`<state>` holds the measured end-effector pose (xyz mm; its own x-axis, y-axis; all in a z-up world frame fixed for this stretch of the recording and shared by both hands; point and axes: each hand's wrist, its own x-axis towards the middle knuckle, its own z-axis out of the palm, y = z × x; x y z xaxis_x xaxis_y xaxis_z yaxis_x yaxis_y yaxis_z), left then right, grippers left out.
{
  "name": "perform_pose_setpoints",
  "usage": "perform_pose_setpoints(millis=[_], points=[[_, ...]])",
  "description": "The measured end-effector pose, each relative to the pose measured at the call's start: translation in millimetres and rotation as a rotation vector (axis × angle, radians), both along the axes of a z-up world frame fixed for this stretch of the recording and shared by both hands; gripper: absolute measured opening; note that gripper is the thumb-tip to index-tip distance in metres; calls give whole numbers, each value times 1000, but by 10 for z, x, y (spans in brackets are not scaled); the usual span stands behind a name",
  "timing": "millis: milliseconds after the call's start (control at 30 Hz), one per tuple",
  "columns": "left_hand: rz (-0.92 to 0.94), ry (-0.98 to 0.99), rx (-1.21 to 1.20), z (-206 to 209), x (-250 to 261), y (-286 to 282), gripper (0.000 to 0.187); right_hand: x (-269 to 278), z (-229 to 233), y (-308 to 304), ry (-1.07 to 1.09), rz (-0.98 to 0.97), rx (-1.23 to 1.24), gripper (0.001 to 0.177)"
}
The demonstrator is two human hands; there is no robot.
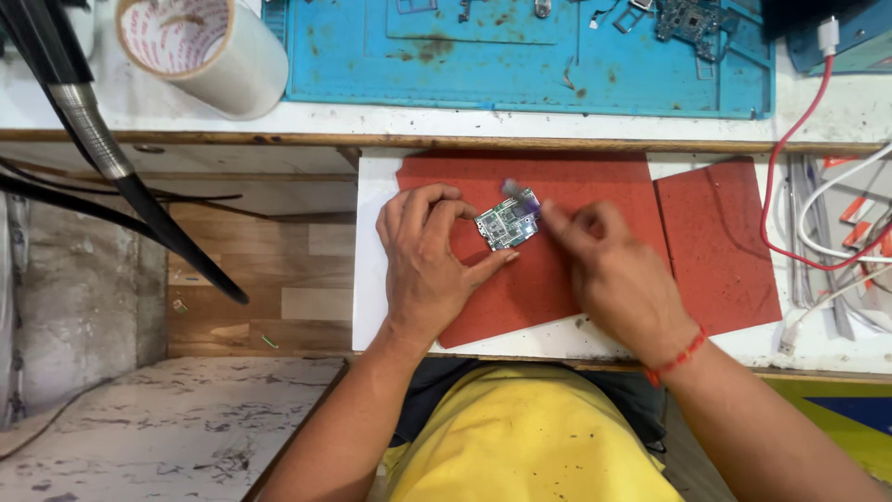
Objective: The person uses a hot air gun to apply heat to a small circuit board placed on a red mat. They hold the board steady with one hand while directing the hot air nozzle with the other, focusing on specific components. The person occasionally flips the board to treat different sides.
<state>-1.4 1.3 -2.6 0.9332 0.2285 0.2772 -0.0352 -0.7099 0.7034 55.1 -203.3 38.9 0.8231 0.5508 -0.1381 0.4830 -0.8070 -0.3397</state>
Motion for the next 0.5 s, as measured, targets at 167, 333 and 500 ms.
perform_pose_setpoints(millis=[167, 333, 500], points=[[-6, 4, -30, -5, 35, 33, 67, -149, 12, 63, 62, 67, 29, 64], [2, 22, -24, -29, 7, 5, 70, -212, -59, 108, 36, 94, 23, 64], [-26, 27, 9, -51, 13, 33, 68, -123, -51, -75, -126, -3, 98, 65]])
